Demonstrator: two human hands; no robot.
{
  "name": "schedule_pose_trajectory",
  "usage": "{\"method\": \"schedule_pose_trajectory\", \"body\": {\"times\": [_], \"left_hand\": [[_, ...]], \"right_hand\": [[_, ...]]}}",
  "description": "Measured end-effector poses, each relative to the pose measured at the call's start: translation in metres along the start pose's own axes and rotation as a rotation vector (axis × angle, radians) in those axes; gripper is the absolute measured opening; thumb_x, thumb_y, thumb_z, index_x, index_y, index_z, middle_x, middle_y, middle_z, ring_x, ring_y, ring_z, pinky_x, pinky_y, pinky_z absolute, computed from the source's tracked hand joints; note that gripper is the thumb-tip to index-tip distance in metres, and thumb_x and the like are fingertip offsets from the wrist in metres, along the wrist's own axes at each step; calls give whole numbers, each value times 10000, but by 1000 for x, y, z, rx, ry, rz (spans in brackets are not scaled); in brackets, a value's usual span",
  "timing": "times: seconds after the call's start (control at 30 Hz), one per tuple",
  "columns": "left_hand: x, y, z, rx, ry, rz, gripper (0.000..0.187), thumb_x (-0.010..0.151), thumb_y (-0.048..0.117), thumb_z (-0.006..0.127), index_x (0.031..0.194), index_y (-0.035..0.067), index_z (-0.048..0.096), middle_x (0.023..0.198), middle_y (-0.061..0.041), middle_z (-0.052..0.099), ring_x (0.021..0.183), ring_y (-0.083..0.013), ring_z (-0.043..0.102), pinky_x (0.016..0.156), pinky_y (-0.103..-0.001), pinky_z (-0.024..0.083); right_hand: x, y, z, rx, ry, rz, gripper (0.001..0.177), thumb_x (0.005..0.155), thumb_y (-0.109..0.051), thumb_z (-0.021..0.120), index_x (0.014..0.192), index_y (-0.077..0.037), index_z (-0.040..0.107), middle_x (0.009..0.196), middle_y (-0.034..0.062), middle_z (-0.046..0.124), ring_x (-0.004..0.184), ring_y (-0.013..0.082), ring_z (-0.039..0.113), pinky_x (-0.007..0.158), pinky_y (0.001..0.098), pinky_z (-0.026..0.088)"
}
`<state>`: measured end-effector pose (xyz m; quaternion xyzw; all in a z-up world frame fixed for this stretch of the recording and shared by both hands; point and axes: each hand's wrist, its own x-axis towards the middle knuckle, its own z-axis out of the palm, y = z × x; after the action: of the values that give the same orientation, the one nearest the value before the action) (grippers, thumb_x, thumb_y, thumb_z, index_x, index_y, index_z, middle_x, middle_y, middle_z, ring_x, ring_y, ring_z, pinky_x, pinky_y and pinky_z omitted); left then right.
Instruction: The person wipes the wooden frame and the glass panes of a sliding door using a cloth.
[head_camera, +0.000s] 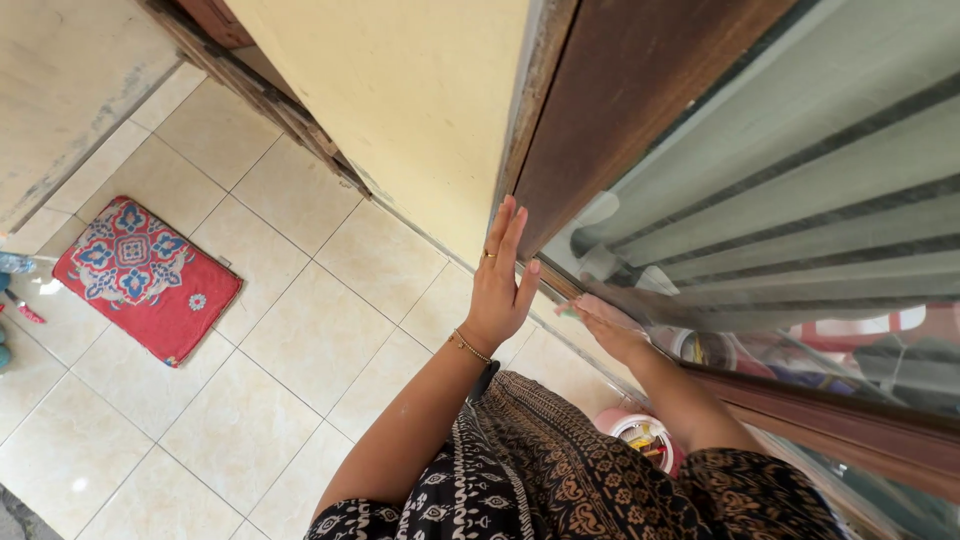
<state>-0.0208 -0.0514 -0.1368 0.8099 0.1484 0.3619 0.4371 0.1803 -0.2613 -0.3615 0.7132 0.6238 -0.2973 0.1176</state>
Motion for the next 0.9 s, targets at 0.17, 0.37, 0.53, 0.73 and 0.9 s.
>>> {"method": "schedule_pose_trajectory", "body": {"times": [0.17, 0.37, 0.53, 0.73, 0.9], "left_hand": [[10, 2, 2, 1, 57, 40, 569, 1110, 227, 488, 1609, 24, 306, 1709, -223, 253, 1601, -392, 289, 1302, -455, 299], [20, 10, -3, -39, 100, 76, 558, 1140, 266, 458, 1617, 30, 289, 1716, -231, 231, 1620, -413, 247, 1307, -454, 310], [24, 30, -16, 23, 216, 170, 587, 1154, 327, 392, 1647, 52, 231, 1740, -195, 180, 1638, -395, 158, 1356, -500, 166], [26, 42, -23, 11, 233, 204, 585, 1167, 322, 365, 1660, 56, 197, 1756, -184, 146, 1621, -377, 125, 1343, -491, 135], [21, 40, -18, 0, 220, 199, 590, 1165, 326, 369, 1654, 42, 200, 1749, -202, 146, 1663, -409, 139, 1334, -493, 151]], "right_hand": [[-12, -12, -23, -706, 158, -241, 564, 968, -92, 362, 1513, 54, 357, 1616, 165, 304, 1520, 241, 227, 1253, 340, 170], [15, -63, -158, -331, 615, -262, 555, 995, -113, 468, 1537, 5, 441, 1572, 97, 410, 1418, 223, 362, 1171, 362, 305], [-31, -111, -327, -1248, 1228, -56, 456, 1027, -243, 547, 1436, -91, 679, 1626, 87, 469, 1497, 288, 402, 1181, 303, 375], [-99, -135, -436, -823, 1510, 31, 438, 1012, -179, 607, 1446, -174, 666, 1562, 22, 464, 1427, 246, 412, 1094, 541, 341], [-65, -127, -396, -724, 1389, -16, 473, 1003, -108, 596, 1475, -102, 636, 1649, 127, 452, 1513, 332, 412, 1175, 540, 323]]}}
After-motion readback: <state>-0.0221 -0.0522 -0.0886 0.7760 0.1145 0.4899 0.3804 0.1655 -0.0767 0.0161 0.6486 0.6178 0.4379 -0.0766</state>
